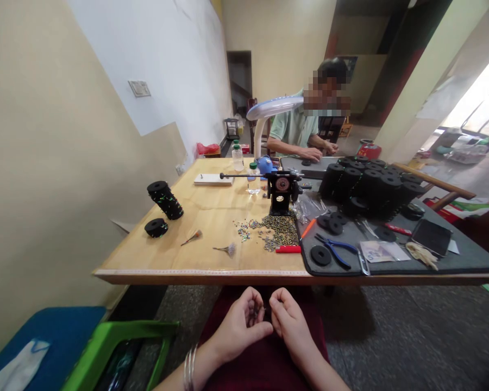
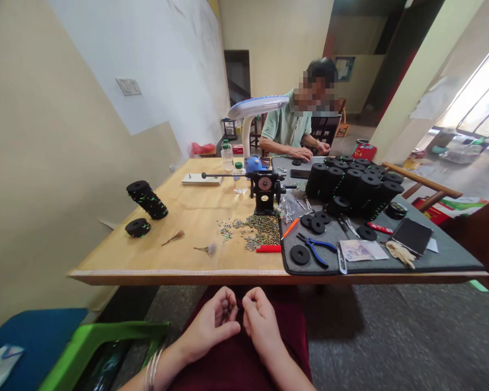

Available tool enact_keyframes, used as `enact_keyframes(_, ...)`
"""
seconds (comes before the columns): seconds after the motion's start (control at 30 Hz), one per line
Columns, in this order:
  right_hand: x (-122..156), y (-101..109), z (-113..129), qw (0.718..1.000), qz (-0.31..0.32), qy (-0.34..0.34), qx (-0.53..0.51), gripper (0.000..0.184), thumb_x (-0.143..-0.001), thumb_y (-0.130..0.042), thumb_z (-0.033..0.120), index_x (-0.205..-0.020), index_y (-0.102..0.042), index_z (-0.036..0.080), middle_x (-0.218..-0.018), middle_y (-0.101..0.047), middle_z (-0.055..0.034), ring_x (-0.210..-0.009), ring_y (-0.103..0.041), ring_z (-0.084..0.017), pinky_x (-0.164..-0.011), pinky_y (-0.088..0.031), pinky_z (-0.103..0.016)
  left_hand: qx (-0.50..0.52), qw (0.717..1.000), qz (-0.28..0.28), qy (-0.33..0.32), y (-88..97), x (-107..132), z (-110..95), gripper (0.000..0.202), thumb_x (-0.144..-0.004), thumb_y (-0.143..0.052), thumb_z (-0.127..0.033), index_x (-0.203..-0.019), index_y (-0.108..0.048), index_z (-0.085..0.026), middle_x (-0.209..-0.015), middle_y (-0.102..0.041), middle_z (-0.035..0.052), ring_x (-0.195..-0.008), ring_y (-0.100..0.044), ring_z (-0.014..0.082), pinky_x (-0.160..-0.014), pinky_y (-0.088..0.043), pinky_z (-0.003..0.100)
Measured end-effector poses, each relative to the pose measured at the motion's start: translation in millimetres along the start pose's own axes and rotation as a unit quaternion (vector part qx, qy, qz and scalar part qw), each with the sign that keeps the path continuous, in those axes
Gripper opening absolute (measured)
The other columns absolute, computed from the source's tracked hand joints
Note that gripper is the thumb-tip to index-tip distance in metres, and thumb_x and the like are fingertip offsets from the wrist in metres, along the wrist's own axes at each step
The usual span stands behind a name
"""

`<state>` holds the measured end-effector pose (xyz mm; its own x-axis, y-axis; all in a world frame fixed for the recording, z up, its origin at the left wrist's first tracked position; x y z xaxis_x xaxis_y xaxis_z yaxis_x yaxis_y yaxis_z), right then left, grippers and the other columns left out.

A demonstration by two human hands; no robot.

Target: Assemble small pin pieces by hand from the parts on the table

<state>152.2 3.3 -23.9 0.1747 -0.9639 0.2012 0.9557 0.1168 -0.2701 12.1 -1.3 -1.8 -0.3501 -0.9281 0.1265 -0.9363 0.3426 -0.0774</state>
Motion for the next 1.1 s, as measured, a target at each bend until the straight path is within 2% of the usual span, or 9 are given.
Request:
enact_keyframes(0.23,-0.4,0.2,-2.8,1.000,-0.011,0.001,0.014,0.039,-0.080,-0.057,0.057,-0.074,-0.041,0.022,-0.041,-0.032,0.0151,-0.034,-0.021,-0.004,-0.035,-0.014,-0.016,-0.019,0.999,-0.033,-0.002,-2.6,-4.0,3.6,0.013,-0.078,-0.060,-0.021,-0.075,-0.048,-0.019,-0.069,-0.048,-0.0039,-0.060,-0.045,0.0108,-0.057,-0.041,0.023)
enact_keyframes(0.6,-0.5,-0.4,-4.2,0.999,-0.022,0.009,0.023,0.040,-0.081,-0.056,0.059,-0.076,-0.040,0.023,-0.042,-0.032,0.0147,-0.035,-0.023,-0.004,-0.035,-0.016,-0.017,-0.025,0.999,-0.032,0.005,-2.5,-4.0,9.7,0.008,-0.071,-0.050,-0.011,-0.075,-0.050,-0.018,-0.060,-0.055,-0.0032,-0.053,-0.051,0.0120,-0.052,-0.043,0.024)
enact_keyframes(0.7,-0.5,-0.9,-3.8,0.999,-0.019,0.015,0.031,0.040,-0.082,-0.054,0.060,-0.076,-0.040,0.023,-0.043,-0.032,0.0148,-0.035,-0.023,-0.005,-0.035,-0.016,-0.017,-0.055,0.997,-0.050,-0.001,-1.1,-5.2,9.2,0.008,-0.069,-0.050,-0.011,-0.071,-0.050,-0.018,-0.059,-0.052,-0.0043,-0.052,-0.048,0.0112,-0.052,-0.040,0.023)
enact_keyframes(0.83,0.3,-2.5,-3.1,0.997,-0.001,0.031,0.068,0.039,-0.085,-0.051,0.059,-0.077,-0.041,0.022,-0.042,-0.035,0.0141,-0.035,-0.025,-0.005,-0.037,-0.017,-0.019,-0.118,0.989,-0.088,-0.028,0.2,-6.4,5.6,0.007,-0.071,-0.053,-0.014,-0.067,-0.050,-0.018,-0.061,-0.048,-0.0044,-0.056,-0.044,0.0110,-0.055,-0.037,0.023)
enact_keyframes(1.1,0.9,-1.2,-2.3,0.994,0.060,0.027,0.091,0.033,-0.087,-0.050,0.053,-0.081,-0.043,0.021,-0.042,-0.041,0.0129,-0.037,-0.031,-0.007,-0.042,-0.023,-0.019,-0.175,0.978,-0.113,-0.015,3.1,-3.4,1.6,0.014,-0.078,-0.058,-0.026,-0.071,-0.064,-0.015,-0.057,-0.053,-0.0028,-0.053,-0.041,0.0119,-0.052,-0.032,0.023)
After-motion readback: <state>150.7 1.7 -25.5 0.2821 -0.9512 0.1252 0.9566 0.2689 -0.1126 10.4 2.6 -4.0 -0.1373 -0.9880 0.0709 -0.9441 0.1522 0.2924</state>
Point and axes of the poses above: each hand's wrist, its own x-axis away from the middle knuckle, its own y-axis out of the back of the hand, z = x × y, the point moved 1 cm from there along -x, towards the middle knuckle
